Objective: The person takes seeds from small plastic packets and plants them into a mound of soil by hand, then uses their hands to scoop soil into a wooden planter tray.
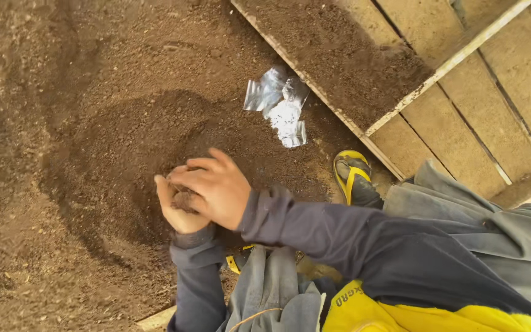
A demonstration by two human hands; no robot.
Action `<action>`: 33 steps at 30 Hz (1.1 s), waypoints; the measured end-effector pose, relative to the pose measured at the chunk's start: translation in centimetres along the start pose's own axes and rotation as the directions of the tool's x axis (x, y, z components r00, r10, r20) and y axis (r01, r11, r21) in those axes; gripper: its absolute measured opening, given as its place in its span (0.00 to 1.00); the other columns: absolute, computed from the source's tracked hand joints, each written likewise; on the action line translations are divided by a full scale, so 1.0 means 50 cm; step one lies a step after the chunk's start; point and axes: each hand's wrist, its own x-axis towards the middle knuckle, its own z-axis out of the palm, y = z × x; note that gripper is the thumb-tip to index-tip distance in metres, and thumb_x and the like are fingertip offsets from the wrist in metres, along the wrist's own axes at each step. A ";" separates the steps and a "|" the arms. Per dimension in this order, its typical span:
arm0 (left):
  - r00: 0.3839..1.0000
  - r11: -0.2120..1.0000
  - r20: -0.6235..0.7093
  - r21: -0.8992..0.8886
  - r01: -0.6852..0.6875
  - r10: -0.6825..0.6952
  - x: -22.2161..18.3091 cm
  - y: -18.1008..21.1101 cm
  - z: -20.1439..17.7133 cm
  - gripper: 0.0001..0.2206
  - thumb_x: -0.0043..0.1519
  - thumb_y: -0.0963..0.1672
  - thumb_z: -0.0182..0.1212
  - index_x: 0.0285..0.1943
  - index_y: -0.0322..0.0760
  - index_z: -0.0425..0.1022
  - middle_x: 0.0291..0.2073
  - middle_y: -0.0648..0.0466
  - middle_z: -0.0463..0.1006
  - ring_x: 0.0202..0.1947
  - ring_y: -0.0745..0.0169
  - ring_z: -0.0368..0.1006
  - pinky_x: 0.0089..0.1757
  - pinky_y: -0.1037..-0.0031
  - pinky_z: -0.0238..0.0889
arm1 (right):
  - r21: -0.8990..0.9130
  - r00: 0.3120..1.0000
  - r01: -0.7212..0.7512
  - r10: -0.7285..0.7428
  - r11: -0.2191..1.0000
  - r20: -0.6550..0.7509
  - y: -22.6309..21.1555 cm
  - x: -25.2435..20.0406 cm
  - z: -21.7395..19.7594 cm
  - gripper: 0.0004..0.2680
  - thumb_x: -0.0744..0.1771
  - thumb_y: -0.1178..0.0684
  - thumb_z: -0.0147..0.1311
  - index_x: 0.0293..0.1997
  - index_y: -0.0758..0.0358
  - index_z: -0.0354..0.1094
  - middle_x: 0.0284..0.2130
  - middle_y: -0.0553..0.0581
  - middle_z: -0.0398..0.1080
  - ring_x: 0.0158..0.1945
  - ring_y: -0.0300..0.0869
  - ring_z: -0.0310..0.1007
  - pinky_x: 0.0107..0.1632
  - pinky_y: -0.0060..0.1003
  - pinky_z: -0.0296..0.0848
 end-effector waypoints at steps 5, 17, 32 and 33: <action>0.992 0.663 0.057 0.739 -0.119 0.114 0.066 0.019 -0.186 0.28 0.67 0.56 0.26 0.73 0.43 0.33 0.71 0.43 0.32 0.70 0.41 0.26 0.63 0.50 0.21 | 0.166 0.912 -0.374 0.329 0.912 0.246 -0.006 0.012 -0.057 0.18 0.68 0.45 0.37 0.58 0.68 0.58 0.44 0.67 0.70 0.44 0.57 0.73 0.49 0.46 0.73; 0.997 0.471 -0.062 0.879 0.074 -0.042 -0.057 -0.137 0.151 0.33 0.56 0.60 0.35 0.67 0.42 0.53 0.65 0.43 0.53 0.68 0.41 0.46 0.62 0.49 0.41 | -0.871 0.863 -0.241 0.504 0.429 0.010 0.707 -0.061 -0.605 0.12 0.67 0.62 0.47 0.55 0.57 0.69 0.23 0.63 0.75 0.20 0.48 0.75 0.25 0.41 0.79; 0.990 0.099 0.057 0.994 -0.045 -0.130 -0.106 -0.115 0.235 0.33 0.56 0.61 0.34 0.63 0.42 0.57 0.59 0.49 0.62 0.60 0.47 0.60 0.61 0.50 0.53 | -0.833 0.987 -0.034 -0.111 0.553 -0.114 0.423 0.039 -0.388 0.14 0.55 0.57 0.49 0.39 0.50 0.77 0.25 0.53 0.74 0.26 0.50 0.71 0.24 0.46 0.66; 0.991 0.095 0.047 0.995 -0.035 -0.126 -0.108 -0.105 0.220 0.33 0.56 0.61 0.34 0.63 0.42 0.57 0.59 0.49 0.62 0.60 0.47 0.60 0.61 0.50 0.53 | -0.828 0.988 -0.032 -0.106 0.560 -0.110 0.401 0.068 -0.327 0.14 0.55 0.57 0.49 0.39 0.50 0.77 0.25 0.53 0.74 0.26 0.50 0.71 0.24 0.46 0.66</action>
